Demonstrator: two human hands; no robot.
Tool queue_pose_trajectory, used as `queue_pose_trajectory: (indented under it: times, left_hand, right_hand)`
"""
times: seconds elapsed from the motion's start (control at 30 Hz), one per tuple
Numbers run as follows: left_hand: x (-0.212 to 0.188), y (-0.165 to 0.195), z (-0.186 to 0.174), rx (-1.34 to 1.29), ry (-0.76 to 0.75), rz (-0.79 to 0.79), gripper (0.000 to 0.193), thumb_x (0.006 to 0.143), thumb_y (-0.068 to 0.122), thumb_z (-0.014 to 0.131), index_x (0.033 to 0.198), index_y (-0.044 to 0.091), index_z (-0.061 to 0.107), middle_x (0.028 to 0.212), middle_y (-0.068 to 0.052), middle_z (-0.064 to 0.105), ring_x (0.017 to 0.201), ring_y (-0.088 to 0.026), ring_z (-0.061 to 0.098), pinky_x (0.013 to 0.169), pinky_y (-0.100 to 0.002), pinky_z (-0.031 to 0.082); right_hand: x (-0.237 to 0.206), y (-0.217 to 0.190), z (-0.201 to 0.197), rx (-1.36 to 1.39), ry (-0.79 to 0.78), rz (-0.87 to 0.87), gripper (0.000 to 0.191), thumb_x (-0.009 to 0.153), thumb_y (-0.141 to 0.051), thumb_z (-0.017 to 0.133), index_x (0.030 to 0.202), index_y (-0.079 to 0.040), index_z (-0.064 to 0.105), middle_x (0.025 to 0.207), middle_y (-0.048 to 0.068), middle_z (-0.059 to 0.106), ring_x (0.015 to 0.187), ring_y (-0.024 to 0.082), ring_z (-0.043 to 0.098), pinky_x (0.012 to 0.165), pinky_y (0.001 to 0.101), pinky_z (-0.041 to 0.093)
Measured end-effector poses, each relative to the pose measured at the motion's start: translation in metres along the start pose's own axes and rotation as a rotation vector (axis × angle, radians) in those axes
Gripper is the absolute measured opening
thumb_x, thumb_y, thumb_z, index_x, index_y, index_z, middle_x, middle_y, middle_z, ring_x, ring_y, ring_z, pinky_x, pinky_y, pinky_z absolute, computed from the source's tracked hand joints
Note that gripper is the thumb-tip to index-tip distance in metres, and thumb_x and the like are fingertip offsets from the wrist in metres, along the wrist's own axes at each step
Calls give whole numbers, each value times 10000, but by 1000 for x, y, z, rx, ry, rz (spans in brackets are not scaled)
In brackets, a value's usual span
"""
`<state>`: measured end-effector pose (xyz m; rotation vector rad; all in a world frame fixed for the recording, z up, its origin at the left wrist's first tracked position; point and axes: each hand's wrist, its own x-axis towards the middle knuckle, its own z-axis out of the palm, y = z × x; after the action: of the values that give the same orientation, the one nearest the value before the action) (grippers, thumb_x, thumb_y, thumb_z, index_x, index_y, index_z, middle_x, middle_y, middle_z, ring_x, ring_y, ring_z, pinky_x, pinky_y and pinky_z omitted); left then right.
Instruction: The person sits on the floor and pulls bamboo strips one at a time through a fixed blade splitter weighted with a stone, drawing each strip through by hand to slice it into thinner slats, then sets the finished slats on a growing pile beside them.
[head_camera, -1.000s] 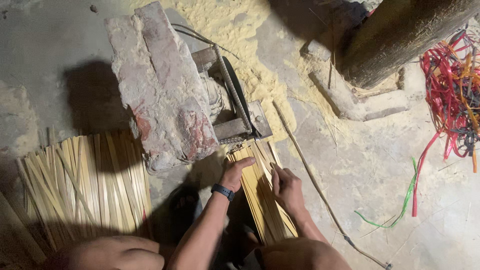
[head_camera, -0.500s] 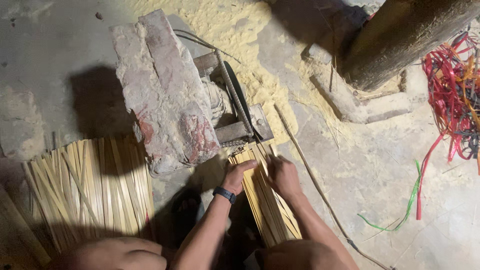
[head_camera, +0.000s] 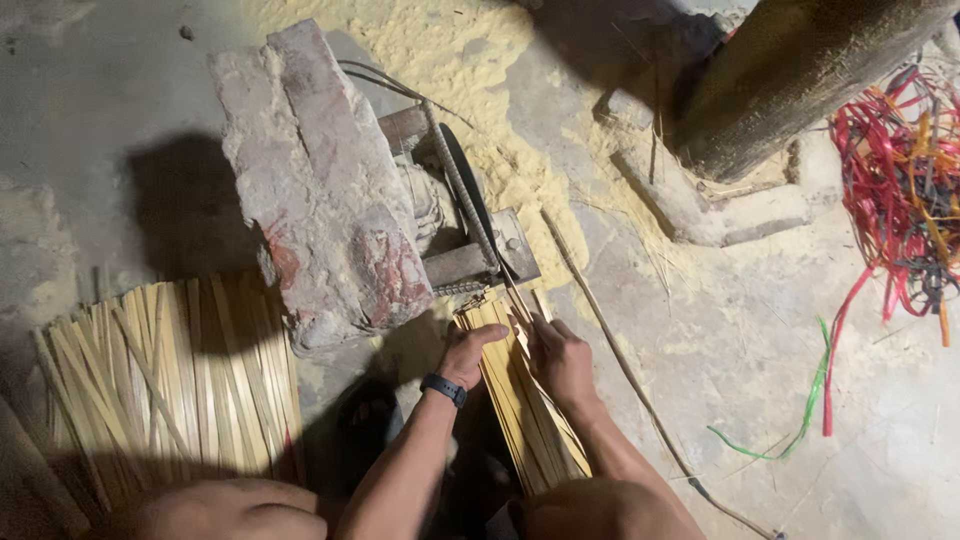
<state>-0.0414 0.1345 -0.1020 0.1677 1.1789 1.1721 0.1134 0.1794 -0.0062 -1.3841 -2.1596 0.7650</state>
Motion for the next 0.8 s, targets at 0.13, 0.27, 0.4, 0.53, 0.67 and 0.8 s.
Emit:
queue_pose_trajectory:
  times: [0.13, 0.27, 0.4, 0.53, 0.67, 0.8]
  left_hand:
    - [8, -7, -3, -63, 72, 8, 383, 747, 183, 820, 1057, -39, 782, 1123, -153, 767, 1154, -252, 654, 1089, -422, 438]
    - [8, -6, 0, -130, 70, 21, 457, 734, 218, 841, 1096, -52, 770, 1161, -176, 750, 1140, -300, 651, 1089, -453, 452]
    - [0, 5, 6, 67, 101, 20, 500, 695, 227, 871, 1098, -51, 768, 1226, -202, 744, 1280, -283, 615, 1177, -409, 333]
    - [-11, 15, 12, 36, 58, 16, 533, 675, 249, 886, 1099, -49, 763, 1248, -226, 732, 1309, -322, 607, 1207, -457, 330]
    - [-14, 17, 10, 68, 34, 48, 507, 698, 262, 859, 1100, -36, 779, 1262, -233, 746, 1337, -316, 608, 1215, -454, 293]
    - [-9, 10, 3, 12, -33, -3, 428, 726, 179, 806, 1118, 9, 780, 1266, -157, 734, 1272, -264, 591, 1137, -437, 339]
  right_hand:
    - [25, -16, 7, -11, 54, -142, 257, 865, -55, 722, 1115, 1, 724, 843, 188, 699, 643, 383, 676, 573, 448, 544]
    - [24, -16, 4, -19, 46, -124, 219, 874, -84, 739, 1082, -16, 735, 839, 191, 684, 671, 404, 660, 593, 452, 533]
    - [-9, -4, -21, -174, 58, -149, 314, 839, -99, 694, 1141, -29, 743, 847, 172, 702, 661, 339, 696, 605, 419, 565]
    - [-52, 7, -24, -76, 26, -202, 324, 872, -155, 718, 1160, -8, 737, 944, 191, 718, 720, 289, 716, 622, 382, 621]
    - [-50, 18, -5, 140, -149, 97, 197, 952, -145, 678, 1105, -60, 768, 1020, 116, 745, 585, 190, 745, 545, 336, 606]
    - [-17, 12, -3, 96, -43, 74, 194, 983, -93, 639, 1124, -52, 767, 843, 101, 733, 549, 217, 703, 513, 347, 565]
